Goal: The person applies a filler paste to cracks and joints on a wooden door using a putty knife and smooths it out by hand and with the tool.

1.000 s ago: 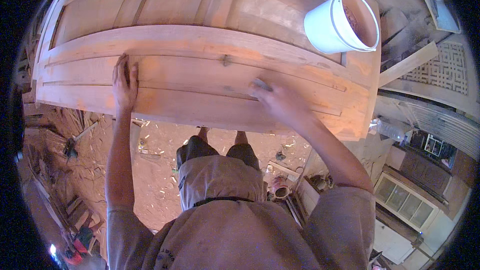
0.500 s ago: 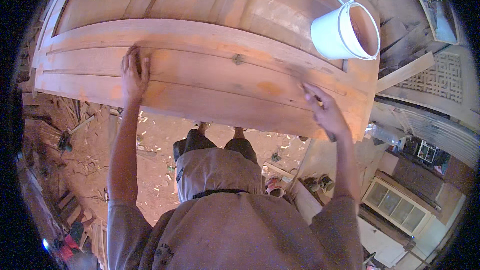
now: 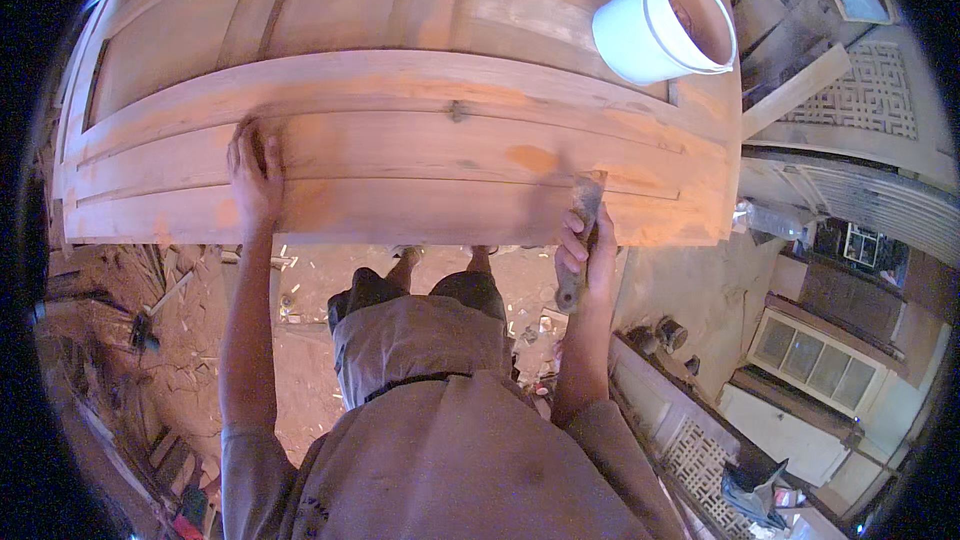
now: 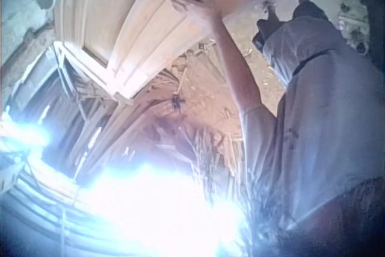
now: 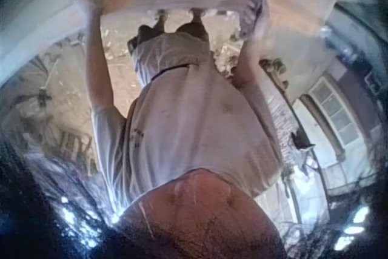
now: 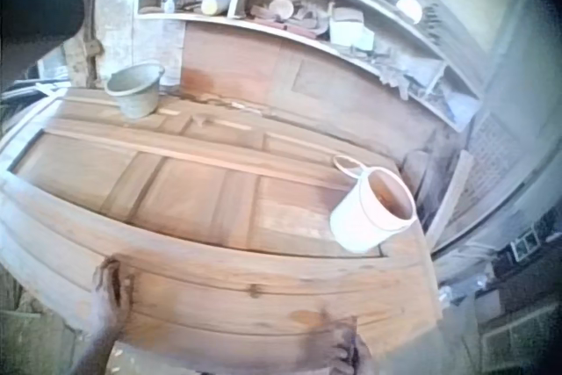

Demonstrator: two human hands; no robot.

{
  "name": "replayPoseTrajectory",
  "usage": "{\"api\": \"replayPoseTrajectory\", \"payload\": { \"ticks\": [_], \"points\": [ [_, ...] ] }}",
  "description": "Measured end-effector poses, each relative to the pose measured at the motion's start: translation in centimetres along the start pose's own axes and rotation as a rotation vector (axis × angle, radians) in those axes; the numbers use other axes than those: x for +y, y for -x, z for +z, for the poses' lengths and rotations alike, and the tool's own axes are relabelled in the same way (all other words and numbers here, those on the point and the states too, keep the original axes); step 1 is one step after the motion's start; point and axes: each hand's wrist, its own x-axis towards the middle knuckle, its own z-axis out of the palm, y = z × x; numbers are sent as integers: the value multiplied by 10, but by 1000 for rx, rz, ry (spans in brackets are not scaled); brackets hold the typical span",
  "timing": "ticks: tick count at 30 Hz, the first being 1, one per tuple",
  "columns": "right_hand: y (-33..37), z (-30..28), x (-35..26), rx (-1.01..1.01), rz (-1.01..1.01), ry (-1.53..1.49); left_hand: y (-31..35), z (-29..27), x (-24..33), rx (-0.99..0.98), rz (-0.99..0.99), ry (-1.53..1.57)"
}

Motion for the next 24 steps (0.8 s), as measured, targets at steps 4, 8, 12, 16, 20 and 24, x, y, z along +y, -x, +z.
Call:
{"api": "replayPoseTrajectory", "payload": {
  "ticks": [4,8,12,16,20,24],
  "points": [
    [11,-7,0,-52,-32,-254,2,1,0,-11,8,-8],
    [11,-8,11,22,-58,-40,0,-3,1,7,52,12],
    [7,44,46,265,-156,519,1,-8,1,-32,6,5],
    [-28,61,94,197,-528,1353,-1,-8,3,-25,-1,12],
    [-57,97,123,197,-701,1831,0,-8,1,-56,-26,-29],
    [-71,102,132,280,-698,1909,-4,-14,7,-75,-51,-14]
  ]
}}
